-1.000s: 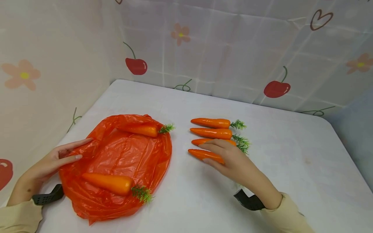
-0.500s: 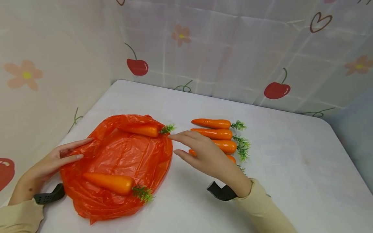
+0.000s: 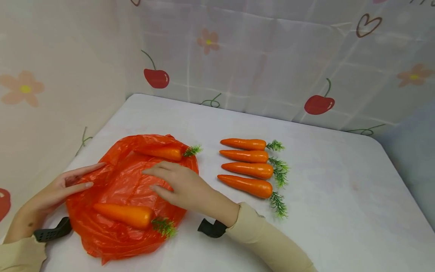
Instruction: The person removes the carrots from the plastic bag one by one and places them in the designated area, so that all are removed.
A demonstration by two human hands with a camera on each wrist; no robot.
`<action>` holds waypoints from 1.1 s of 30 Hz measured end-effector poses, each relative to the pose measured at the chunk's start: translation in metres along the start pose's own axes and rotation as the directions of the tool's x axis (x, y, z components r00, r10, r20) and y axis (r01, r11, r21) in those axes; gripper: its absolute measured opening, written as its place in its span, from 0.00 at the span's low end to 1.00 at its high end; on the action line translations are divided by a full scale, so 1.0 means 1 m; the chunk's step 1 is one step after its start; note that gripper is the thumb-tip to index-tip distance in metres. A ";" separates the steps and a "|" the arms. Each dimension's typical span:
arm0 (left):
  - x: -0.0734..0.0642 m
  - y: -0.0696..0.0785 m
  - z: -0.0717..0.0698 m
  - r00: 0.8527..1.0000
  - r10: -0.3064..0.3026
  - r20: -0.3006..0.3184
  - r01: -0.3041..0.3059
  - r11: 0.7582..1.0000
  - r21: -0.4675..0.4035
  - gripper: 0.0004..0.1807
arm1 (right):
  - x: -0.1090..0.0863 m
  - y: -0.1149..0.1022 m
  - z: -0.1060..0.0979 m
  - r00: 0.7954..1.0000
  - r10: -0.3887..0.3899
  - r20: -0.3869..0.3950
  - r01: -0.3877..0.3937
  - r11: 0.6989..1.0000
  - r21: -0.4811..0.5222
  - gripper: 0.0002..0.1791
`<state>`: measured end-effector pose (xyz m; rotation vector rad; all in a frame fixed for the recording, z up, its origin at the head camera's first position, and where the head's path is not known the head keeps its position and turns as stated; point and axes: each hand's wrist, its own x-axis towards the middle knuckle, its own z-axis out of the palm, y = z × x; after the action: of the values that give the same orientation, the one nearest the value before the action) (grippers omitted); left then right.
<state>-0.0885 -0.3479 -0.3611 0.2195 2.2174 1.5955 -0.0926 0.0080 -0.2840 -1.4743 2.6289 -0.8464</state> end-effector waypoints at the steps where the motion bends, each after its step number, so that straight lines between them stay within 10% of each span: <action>1: 0.000 0.000 0.000 1.000 0.004 -0.002 -0.004 1.000 0.005 0.26 | 0.004 -0.003 0.005 1.000 0.002 0.022 -0.002 1.000 0.002 0.21; 10: -0.001 0.000 0.000 0.999 0.033 -0.004 -0.033 0.999 0.004 0.26 | 0.022 -0.018 0.040 0.974 0.075 0.213 -0.084 0.996 0.036 0.25; 33: 0.000 -0.001 0.002 0.999 0.040 -0.017 -0.039 0.999 0.037 0.26 | 0.014 -0.013 0.076 0.902 0.074 0.426 -0.053 0.997 -0.062 0.38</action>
<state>-0.0879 -0.3466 -0.3620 0.2624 2.2703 1.5836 -0.0698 -0.0422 -0.3390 -1.3831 2.3628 -0.3936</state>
